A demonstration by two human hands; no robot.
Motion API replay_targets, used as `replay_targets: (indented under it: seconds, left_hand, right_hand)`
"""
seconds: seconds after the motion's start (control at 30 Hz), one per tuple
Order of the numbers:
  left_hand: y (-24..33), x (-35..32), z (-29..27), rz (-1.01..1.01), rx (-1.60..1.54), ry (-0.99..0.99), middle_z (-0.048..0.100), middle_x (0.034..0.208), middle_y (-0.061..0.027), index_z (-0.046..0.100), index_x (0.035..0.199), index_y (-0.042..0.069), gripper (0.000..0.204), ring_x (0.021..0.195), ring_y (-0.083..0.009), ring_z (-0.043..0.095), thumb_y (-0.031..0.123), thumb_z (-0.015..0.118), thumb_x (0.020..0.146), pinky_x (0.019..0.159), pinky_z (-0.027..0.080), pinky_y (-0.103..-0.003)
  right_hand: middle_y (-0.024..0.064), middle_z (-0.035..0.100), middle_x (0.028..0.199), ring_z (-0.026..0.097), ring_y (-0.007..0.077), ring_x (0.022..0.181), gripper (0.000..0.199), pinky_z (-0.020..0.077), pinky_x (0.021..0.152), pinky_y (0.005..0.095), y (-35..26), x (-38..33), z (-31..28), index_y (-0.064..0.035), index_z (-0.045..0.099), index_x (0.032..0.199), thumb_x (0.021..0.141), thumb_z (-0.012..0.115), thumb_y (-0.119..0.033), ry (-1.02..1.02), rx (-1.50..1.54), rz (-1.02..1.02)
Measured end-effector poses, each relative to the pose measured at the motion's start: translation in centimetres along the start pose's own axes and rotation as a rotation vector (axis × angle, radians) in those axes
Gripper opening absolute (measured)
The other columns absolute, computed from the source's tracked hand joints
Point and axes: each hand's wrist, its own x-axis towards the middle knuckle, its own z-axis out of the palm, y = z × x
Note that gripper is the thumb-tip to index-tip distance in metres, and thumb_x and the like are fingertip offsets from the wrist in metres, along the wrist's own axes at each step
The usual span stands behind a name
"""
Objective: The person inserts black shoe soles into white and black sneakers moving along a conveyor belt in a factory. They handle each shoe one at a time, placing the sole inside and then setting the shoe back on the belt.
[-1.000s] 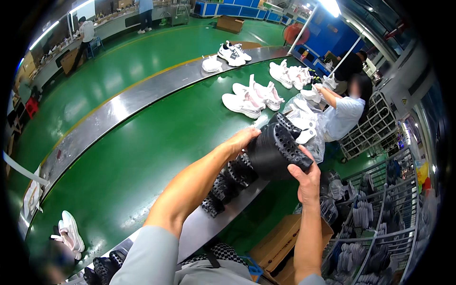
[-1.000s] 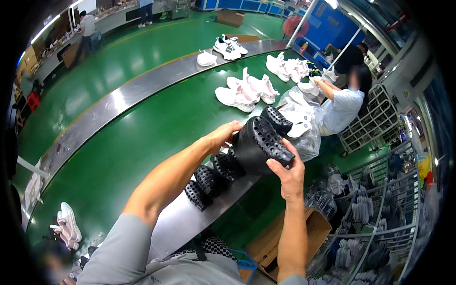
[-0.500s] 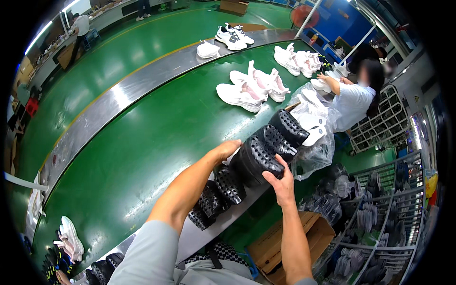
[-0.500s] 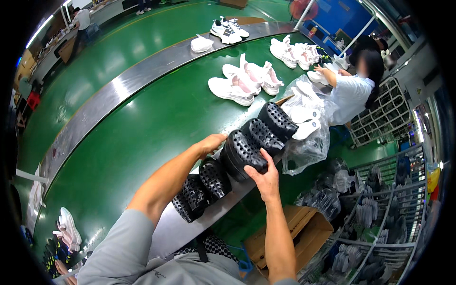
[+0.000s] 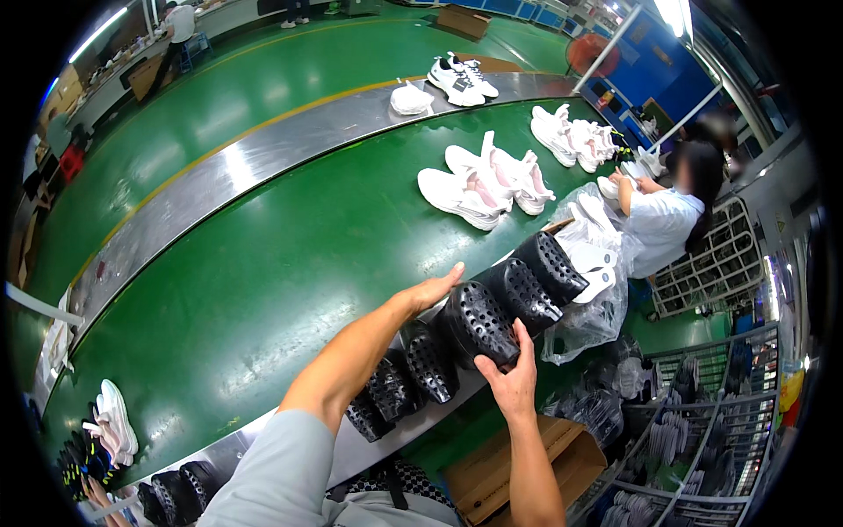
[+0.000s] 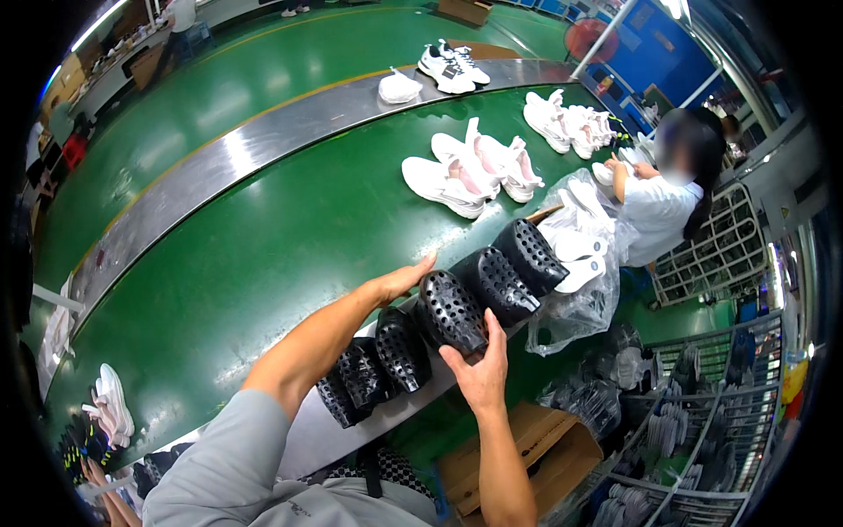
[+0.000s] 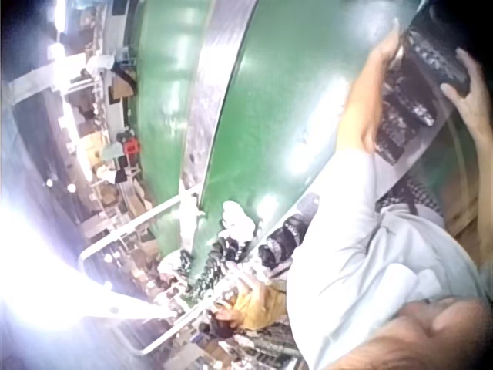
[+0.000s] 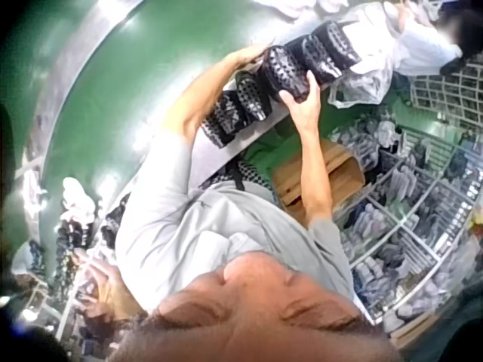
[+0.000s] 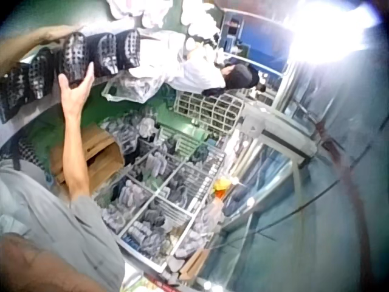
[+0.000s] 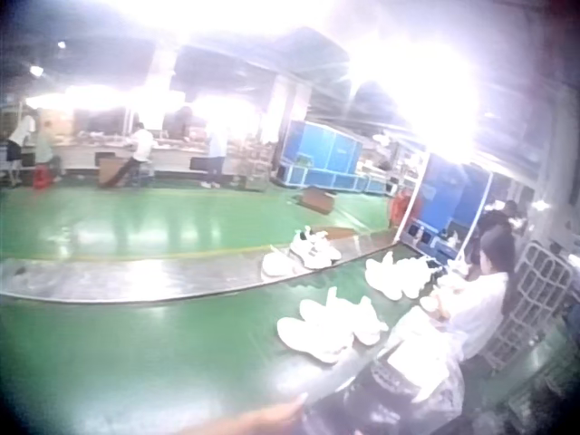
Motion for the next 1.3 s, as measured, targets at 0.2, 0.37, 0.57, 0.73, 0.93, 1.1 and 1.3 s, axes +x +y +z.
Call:
replay_targets:
  seconds: [0.2, 0.37, 0.57, 0.73, 0.93, 1.1, 1.3]
  left_hand:
    - [2.3, -2.4, -0.3, 0.216, -0.060, 0.087, 0.039, 0.160, -0.0238, 0.045, 0.155, 0.007, 0.103, 0.152, -0.0345, 0.031, 0.086, 0.020, 0.094, 0.122, 0.024, -0.053]
    - [2.6, -4.2, -0.4, 0.316, -0.069, 0.211, 0.045, 0.156, -0.0240, 0.048, 0.154, 0.007, 0.098, 0.149, -0.0347, 0.036, 0.082, 0.023, 0.097, 0.121, 0.028, -0.050]
    - [2.2, -8.6, -1.0, 0.417, -0.134, 0.310, 0.045, 0.157, -0.0220, 0.046, 0.154, 0.003, 0.089, 0.148, -0.0324, 0.039, 0.074, 0.026, 0.103, 0.122, 0.029, -0.046]
    - [1.5, -10.2, -0.1, 0.406, -0.150, 0.358, 0.049, 0.155, -0.0195, 0.052, 0.148, 0.000, 0.087, 0.147, -0.0295, 0.041, 0.071, 0.031, 0.103, 0.122, 0.029, -0.038]
    - [1.2, -11.3, 0.6, 0.370, -0.127, 0.361, 0.049, 0.154, -0.0204, 0.049, 0.150, 0.000, 0.085, 0.147, -0.0300, 0.042, 0.069, 0.033, 0.104, 0.123, 0.028, -0.040]
    - [1.0, -13.1, 0.9, 0.378, -0.135, 0.517, 0.058, 0.145, -0.0204, 0.056, 0.144, 0.001, 0.076, 0.139, -0.0298, 0.051, 0.064, 0.043, 0.104, 0.117, 0.036, -0.040]
    - [-0.4, -17.3, 2.3, 0.338, -0.080, 0.721, 0.069, 0.131, -0.0177, 0.064, 0.135, 0.001, 0.057, 0.124, -0.0271, 0.063, 0.048, 0.059, 0.102, 0.106, 0.047, -0.040]
  right_hand:
    - [0.0222, 0.044, 0.151, 0.044, 0.0359, 0.141, 0.099, 0.0373, 0.116, 0.0453, -2.7, -0.3, -0.8, 0.0013, 0.037, 0.153, 0.072, 0.091, -0.016, -0.005, -0.198, -0.121]
    - [0.0230, 0.040, 0.155, 0.040, 0.0412, 0.142, 0.096, 0.0350, 0.118, 0.0489, -3.7, -0.5, -1.0, -0.0013, 0.040, 0.152, 0.069, 0.090, -0.011, -0.013, -0.294, -0.217]
    - [0.0229, 0.038, 0.156, 0.039, 0.0417, 0.144, 0.101, 0.0334, 0.119, 0.0500, -4.4, -1.2, -0.8, -0.0017, 0.037, 0.153, 0.069, 0.091, -0.015, -0.024, -0.327, -0.271]
    - [0.0235, 0.037, 0.157, 0.039, 0.0434, 0.142, 0.102, 0.0323, 0.118, 0.0524, -4.4, -1.4, -0.7, -0.0016, 0.038, 0.153, 0.069, 0.092, -0.020, 0.010, -0.351, -0.309]
    - [0.0240, 0.036, 0.158, 0.038, 0.0433, 0.144, 0.100, 0.0312, 0.119, 0.0519, -5.7, -1.8, -0.9, -0.0007, 0.037, 0.154, 0.073, 0.090, -0.023, 0.016, -0.402, -0.413]
    - [0.0244, 0.037, 0.157, 0.038, 0.0437, 0.144, 0.098, 0.0315, 0.119, 0.0527, -5.9, -2.4, -0.7, -0.0003, 0.037, 0.154, 0.074, 0.089, -0.024, 0.021, -0.411, -0.412]
    - [0.0250, 0.039, 0.155, 0.040, 0.0453, 0.140, 0.094, 0.0333, 0.116, 0.0540, -5.9, -2.7, -1.2, -0.0003, 0.040, 0.151, 0.074, 0.089, -0.024, 0.032, -0.391, -0.444]
